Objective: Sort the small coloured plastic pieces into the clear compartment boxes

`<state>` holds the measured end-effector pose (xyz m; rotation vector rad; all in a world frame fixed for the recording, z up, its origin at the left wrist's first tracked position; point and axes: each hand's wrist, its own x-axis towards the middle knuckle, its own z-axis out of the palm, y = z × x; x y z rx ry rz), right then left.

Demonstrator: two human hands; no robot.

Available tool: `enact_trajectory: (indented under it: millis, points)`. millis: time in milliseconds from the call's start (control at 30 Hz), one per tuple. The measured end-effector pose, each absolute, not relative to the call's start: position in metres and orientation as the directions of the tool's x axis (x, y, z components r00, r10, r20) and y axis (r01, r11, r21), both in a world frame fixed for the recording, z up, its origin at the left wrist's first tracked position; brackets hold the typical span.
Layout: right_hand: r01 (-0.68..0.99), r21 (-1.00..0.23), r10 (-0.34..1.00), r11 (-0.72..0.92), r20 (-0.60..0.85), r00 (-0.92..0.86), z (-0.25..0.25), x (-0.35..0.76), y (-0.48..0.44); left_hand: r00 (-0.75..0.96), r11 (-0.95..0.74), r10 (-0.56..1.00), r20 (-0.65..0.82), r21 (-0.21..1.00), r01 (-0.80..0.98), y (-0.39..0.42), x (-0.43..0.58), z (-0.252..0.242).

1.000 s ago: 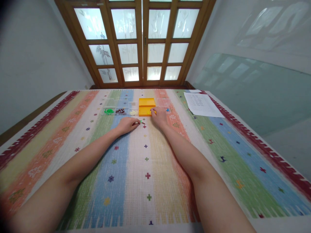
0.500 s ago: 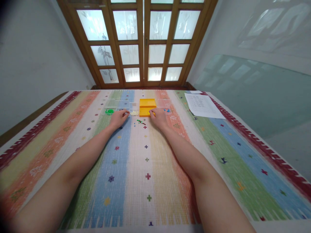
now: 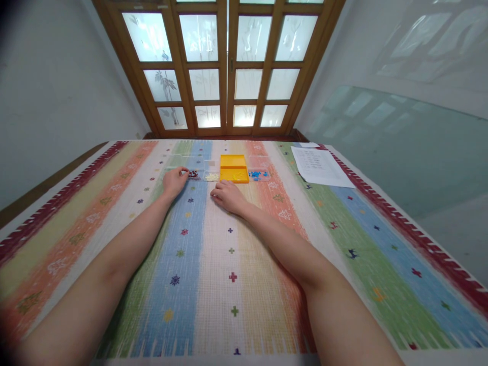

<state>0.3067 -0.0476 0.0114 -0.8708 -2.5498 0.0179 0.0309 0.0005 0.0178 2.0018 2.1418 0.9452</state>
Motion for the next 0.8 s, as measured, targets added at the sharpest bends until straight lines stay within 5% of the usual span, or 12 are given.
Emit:
enact_trajectory:
  millis: [500,800]
  points:
    - [0.596,-0.148,0.597,0.789,0.411,-0.689,0.010,0.309,-0.045,-0.018,-0.138,0.940,0.340,0.430,0.892,-0.007,0.048,0.021]
    - [0.773,-0.414,0.790,0.481,0.587,-0.178,0.009,0.377,-0.001,0.141,-0.250,0.946,0.291,0.384,0.889,-0.017,0.059,0.025]
